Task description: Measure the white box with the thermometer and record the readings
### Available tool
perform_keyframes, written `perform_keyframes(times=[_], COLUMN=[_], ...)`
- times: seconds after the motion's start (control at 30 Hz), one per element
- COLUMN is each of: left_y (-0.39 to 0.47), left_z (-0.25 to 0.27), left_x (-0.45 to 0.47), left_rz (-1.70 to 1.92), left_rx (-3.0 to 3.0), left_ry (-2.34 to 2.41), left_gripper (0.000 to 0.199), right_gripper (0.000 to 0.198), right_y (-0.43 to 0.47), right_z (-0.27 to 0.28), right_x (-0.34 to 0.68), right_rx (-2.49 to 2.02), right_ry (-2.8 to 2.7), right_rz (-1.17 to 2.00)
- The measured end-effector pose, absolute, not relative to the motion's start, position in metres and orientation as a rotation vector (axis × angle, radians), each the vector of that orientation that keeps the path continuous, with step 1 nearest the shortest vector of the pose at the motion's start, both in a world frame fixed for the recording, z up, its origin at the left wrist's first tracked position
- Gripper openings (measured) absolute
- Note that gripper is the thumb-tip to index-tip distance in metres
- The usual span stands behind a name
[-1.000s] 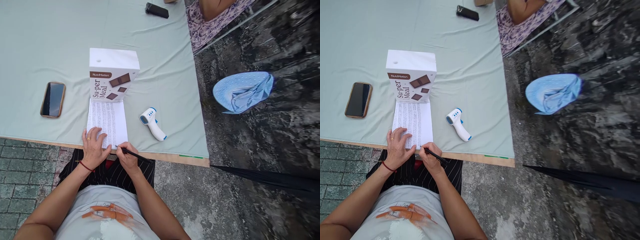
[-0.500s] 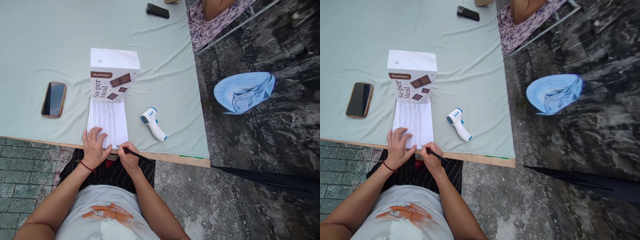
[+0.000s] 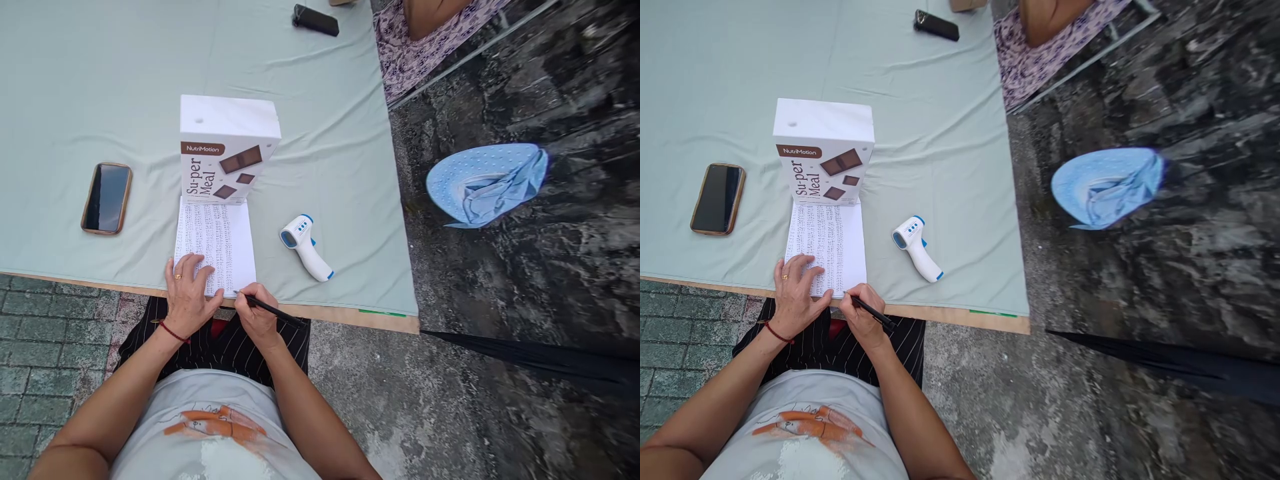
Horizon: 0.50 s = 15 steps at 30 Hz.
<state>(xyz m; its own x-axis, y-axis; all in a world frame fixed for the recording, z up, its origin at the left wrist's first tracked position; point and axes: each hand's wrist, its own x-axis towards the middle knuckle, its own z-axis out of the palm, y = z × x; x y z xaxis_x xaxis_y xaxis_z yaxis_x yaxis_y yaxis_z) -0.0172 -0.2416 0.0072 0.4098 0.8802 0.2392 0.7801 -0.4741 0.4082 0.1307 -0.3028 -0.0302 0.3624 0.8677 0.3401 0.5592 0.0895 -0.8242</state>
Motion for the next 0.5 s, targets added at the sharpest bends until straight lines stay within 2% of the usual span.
perform_keyframes(times=[0.13,0.23,0.37,0.43,0.5], left_y=[-0.243,-0.237,-0.193,-0.156,-0.116], left_z=[0.009,0.014,0.020,0.019,0.016], left_x=[-0.018,-0.026,-0.042,-0.047,-0.045], left_rz=[0.595,0.621,0.844,0.978,1.097], left_rx=[2.427,2.369,2.122,1.965,1.741], left_ry=[1.442,1.380,1.367,1.414,1.482], left_gripper=[0.028,0.026,0.027,0.036,0.059], right_gripper=[0.007,0.015,0.022,0.026,0.029], right_y=[-0.301,-0.288,-0.257,-0.238,-0.221], right_z=[-0.025,-0.018,-0.009,-0.006,-0.002], right_x=[0.133,0.146,0.166,0.170,0.167], right_rx=[-1.595,-1.630,-1.808,-1.972,-2.141], right_ry=[-1.172,-1.265,-1.479,-1.540,-1.584], right_rz=[0.343,0.259,0.120,0.168,0.272])
